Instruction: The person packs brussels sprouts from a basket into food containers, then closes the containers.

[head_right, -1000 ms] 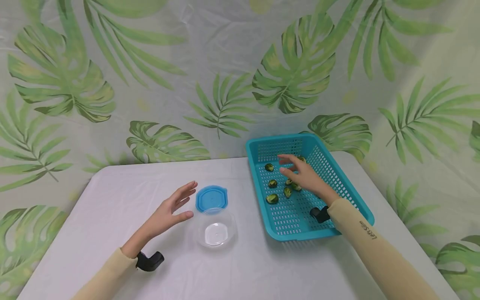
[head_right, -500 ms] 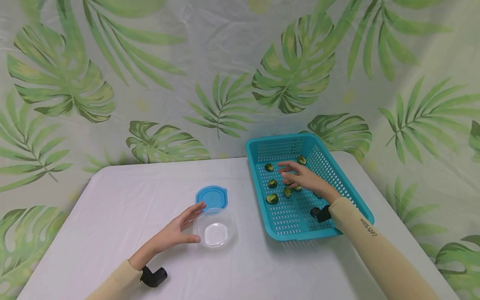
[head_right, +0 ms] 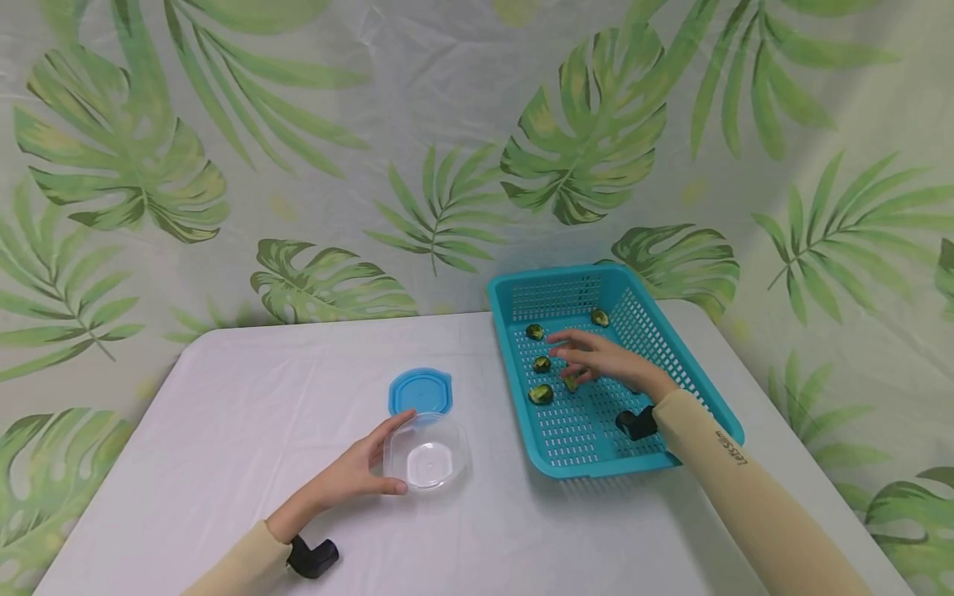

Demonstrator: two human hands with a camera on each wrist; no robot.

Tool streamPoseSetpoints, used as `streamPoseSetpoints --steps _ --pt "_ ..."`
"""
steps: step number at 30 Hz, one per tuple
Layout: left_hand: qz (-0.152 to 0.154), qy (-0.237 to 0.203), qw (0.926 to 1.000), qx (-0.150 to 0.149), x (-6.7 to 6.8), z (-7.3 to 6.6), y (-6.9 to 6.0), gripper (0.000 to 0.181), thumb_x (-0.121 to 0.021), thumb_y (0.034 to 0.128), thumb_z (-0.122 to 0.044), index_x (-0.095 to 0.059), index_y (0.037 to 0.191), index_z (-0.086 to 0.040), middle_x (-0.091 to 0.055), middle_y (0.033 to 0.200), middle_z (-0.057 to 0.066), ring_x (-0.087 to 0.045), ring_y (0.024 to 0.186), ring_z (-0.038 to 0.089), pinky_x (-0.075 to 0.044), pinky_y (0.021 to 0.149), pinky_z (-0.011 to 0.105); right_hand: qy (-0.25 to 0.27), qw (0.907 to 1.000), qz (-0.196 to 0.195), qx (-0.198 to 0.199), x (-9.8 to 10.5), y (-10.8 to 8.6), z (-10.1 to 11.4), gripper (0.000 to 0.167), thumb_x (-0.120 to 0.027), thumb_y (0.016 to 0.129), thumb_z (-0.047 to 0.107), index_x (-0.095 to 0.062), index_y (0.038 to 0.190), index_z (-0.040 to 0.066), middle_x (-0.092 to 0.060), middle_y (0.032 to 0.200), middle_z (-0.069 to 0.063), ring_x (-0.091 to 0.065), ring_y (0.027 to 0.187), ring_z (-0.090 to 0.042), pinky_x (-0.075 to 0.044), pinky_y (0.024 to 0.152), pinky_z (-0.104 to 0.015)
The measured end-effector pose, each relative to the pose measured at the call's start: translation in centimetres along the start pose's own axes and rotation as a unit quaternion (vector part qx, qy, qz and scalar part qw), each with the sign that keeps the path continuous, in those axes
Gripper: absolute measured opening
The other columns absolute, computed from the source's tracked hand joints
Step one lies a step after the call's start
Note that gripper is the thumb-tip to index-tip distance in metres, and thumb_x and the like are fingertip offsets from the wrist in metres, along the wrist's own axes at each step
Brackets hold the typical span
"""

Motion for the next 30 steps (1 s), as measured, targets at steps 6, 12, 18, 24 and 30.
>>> streamPoseSetpoints --steps 6,12,18,24,30 --pt "-0.002 0.005 1.0000 0.007 -0.1 0.1 0.1 0.096 -0.082 0.0777 -0.020 -0.023 0.153 -0.012 -0.028 0.154 0.007 -0.022 0.141 0.029 -0.032 0.104 0.053 -0.002 0.9995 0.023 -0.021 -0.4 0.3 -0.7 0.052 -0.042 0.104 0.023 -0.028 0.146 -0.003 -0.032 0.143 -0.033 -0.051 0.115 -0.047 -0.044 0.091 -0.058" --pt "-0.001 0.006 0.9999 0.008 0.1 0.3 0.2 0.096 -0.082 0.0771 -0.021 -0.024 0.153 -0.010 -0.031 0.153 0.003 -0.024 0.140 0.026 -0.035 0.103 0.051 -0.001 0.9982 0.048 -0.035 -1.0 0.5 -1.1 0.049 -0.041 0.104 0.021 -0.030 0.145 -0.004 -0.035 0.141 -0.032 -0.053 0.112 -0.047 -0.046 0.090 -0.054" --pt "0.002 0.005 1.0000 0.007 0.4 0.4 0.2 0.094 -0.081 0.0780 -0.021 -0.025 0.153 -0.011 -0.032 0.153 0.002 -0.025 0.140 0.027 -0.037 0.102 0.051 -0.010 0.9952 0.075 -0.063 -1.8 0.9 -1.2 0.047 -0.041 0.104 0.018 -0.033 0.143 -0.007 -0.034 0.142 -0.032 -0.056 0.107 -0.046 -0.046 0.090 -0.055" --pt "-0.002 -0.001 1.0000 -0.003 0.5 0.4 0.3 0.093 -0.081 0.0781 -0.016 -0.026 0.151 -0.006 -0.033 0.152 0.010 -0.026 0.138 0.034 -0.037 0.101 0.053 -0.002 0.9923 0.086 -0.089 -2.5 1.3 -1.7 0.050 -0.047 0.102 0.019 -0.034 0.141 -0.009 -0.033 0.143 -0.032 -0.058 0.107 -0.042 -0.047 0.090 -0.051" --pt "0.001 -0.011 0.9999 -0.003 0.5 -0.5 0.2 0.090 -0.080 0.0784 -0.012 -0.026 0.151 -0.004 -0.034 0.151 0.011 -0.025 0.139 0.033 -0.036 0.101 0.053 -0.003 0.9911 0.093 -0.095 -3.0 1.9 -2.5 0.044 -0.048 0.100 0.014 -0.040 0.136 -0.011 -0.042 0.136 -0.028 -0.058 0.107 -0.040 -0.049 0.089 -0.047"
Point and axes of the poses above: each hand's wrist, its own y-axis towards the middle knuckle, its own x-axis out of the back of the hand, z = x × y, the point moved 8 cm from there along y, towards the middle knuckle
